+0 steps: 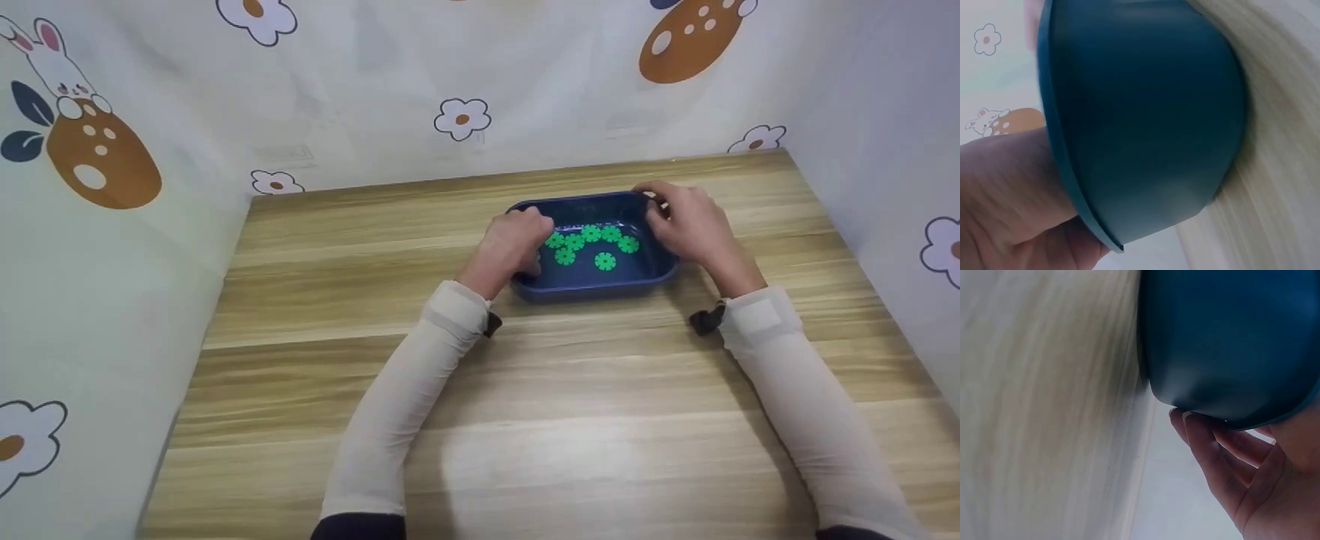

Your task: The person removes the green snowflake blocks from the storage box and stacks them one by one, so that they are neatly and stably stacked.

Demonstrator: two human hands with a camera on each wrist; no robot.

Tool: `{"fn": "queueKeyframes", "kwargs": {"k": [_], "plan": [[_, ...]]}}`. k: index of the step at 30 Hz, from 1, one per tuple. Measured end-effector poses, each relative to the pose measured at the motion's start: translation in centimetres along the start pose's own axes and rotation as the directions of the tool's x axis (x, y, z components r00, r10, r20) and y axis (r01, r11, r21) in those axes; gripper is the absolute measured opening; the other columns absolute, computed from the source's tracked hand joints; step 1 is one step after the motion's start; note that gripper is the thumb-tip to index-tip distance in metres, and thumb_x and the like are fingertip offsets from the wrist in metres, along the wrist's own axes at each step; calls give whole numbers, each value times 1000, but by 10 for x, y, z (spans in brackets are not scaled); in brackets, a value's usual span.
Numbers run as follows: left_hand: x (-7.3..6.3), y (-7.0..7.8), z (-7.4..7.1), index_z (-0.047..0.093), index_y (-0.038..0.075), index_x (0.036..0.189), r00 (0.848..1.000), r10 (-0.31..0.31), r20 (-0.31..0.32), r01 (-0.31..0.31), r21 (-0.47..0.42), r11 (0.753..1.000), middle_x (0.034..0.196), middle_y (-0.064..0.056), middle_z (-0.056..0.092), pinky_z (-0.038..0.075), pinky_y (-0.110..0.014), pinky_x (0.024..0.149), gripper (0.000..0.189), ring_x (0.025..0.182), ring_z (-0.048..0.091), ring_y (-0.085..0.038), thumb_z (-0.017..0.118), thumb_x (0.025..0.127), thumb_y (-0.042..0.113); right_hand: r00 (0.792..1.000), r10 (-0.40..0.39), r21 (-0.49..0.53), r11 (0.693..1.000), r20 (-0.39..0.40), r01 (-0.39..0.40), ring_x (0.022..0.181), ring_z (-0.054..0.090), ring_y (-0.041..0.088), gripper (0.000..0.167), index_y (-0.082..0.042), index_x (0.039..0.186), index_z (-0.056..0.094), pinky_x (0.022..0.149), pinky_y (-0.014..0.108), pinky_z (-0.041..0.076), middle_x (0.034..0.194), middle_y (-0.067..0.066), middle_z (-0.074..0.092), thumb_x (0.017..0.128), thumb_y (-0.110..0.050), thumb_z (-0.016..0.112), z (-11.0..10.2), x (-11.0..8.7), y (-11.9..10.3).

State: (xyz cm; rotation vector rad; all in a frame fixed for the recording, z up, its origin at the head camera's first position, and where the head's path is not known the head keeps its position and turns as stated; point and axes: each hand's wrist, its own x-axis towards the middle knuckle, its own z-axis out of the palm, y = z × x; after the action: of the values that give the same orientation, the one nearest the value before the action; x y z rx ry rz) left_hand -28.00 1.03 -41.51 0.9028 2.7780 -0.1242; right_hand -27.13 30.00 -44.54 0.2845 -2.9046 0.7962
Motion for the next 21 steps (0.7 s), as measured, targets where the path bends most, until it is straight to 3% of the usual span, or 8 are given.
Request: {"fn": "queueKeyframes", "kwargs": {"k": [11, 18, 21], "plan": [[2, -6, 4, 74, 3, 126, 999, 39, -26, -40, -49, 998, 115, -14, 74, 67, -46, 90, 49, 96, 70, -26, 90, 89, 30, 1000, 12, 2, 1000, 5, -12, 103, 73, 37, 40, -16, 143, 68, 83, 59, 57, 125, 23, 76, 106, -15, 52, 0, 0, -1], [5, -10, 8, 73, 3, 113, 995, 73, -66, -77, -56, 995, 112, -15, 72, 65, -45, 88, 38, 97, 70, -27, 88, 90, 29, 1000, -6, -9, 1000, -18, 6, 96, 72, 34, 40, -16, 141, 70, 77, 53, 54, 119, 20, 78, 105, -15, 52, 1, 1, -1], [6, -11, 9, 70, 2, 119, 994, 86, -72, -92, -86, 992, 114, -16, 71, 65, -45, 88, 39, 99, 69, -28, 85, 94, 28, 1000, -5, -11, 1000, -21, 4, 96, 72, 34, 40, -16, 141, 70, 77, 53, 54, 119, 20, 78, 105, -15, 53, 1, 0, 0]]}}
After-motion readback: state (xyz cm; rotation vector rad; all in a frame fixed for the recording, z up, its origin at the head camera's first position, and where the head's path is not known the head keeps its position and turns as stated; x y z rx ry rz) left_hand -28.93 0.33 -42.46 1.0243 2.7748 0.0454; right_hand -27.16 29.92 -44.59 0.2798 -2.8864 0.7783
